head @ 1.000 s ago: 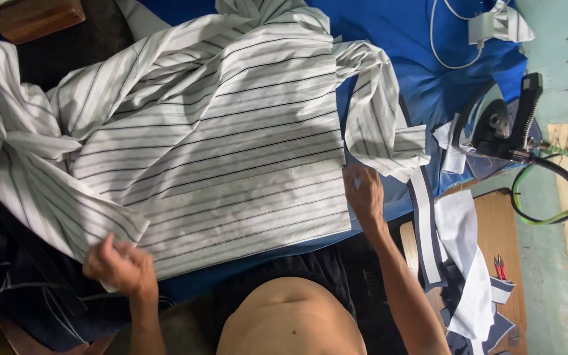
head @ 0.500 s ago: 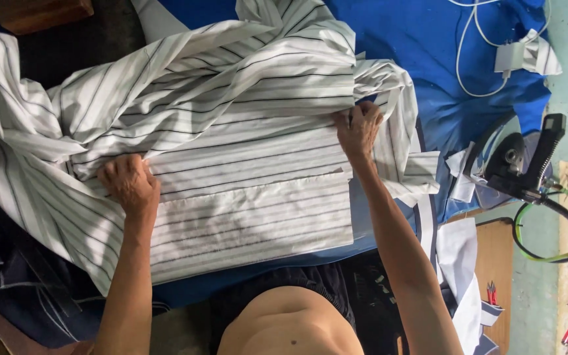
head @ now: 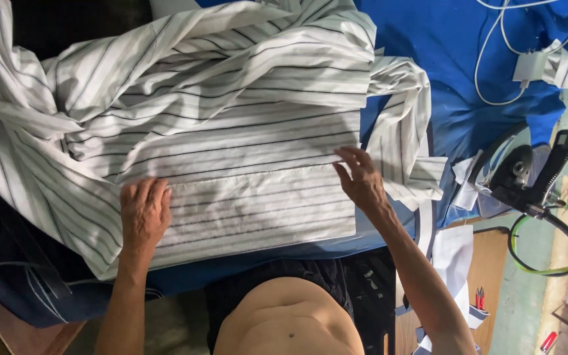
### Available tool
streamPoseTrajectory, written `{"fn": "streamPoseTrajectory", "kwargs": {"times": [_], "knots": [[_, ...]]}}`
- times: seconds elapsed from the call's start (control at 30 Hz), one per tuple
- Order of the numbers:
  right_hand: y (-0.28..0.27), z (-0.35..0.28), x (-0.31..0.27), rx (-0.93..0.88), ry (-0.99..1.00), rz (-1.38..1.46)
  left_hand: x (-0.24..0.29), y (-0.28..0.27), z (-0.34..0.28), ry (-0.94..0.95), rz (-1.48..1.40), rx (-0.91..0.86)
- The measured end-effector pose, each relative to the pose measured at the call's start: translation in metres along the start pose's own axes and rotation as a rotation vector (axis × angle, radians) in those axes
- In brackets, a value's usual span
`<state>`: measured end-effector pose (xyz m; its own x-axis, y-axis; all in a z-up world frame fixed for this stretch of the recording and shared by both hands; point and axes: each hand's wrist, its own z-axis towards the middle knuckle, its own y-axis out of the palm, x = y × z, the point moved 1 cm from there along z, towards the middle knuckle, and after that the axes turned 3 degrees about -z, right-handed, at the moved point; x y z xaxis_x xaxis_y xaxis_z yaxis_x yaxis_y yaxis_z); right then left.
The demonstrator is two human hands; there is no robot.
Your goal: The person prepares and cuts a piece of striped fabric using a fabric template and tailor's scissors.
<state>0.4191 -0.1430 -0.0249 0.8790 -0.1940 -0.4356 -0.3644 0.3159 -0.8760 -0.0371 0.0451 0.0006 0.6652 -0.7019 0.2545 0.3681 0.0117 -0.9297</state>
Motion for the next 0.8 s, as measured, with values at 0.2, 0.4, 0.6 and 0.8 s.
{"fn": "streamPoseTrajectory", "kwargs": {"times": [0.2,0.4,0.6,0.8], "knots": [[0.005,-0.024,0.017,-0.164,0.032,-0.052,-0.002,-0.011,-0.018,-0.047,0.121,-0.079],[-0.009,-0.042,0.015,0.022,0.184,-0.012,0.006,-0.008,-0.053,-0.067,0.144,0.12],[-0.022,-0.115,-0.024,0.038,0.134,-0.04,0.054,-0.003,-0.114,-0.129,0.133,0.094],[-0.01,-0.165,-0.033,-0.047,0.186,0.036,0.055,-0.004,-0.178,-0.466,0.19,0.024]]}}
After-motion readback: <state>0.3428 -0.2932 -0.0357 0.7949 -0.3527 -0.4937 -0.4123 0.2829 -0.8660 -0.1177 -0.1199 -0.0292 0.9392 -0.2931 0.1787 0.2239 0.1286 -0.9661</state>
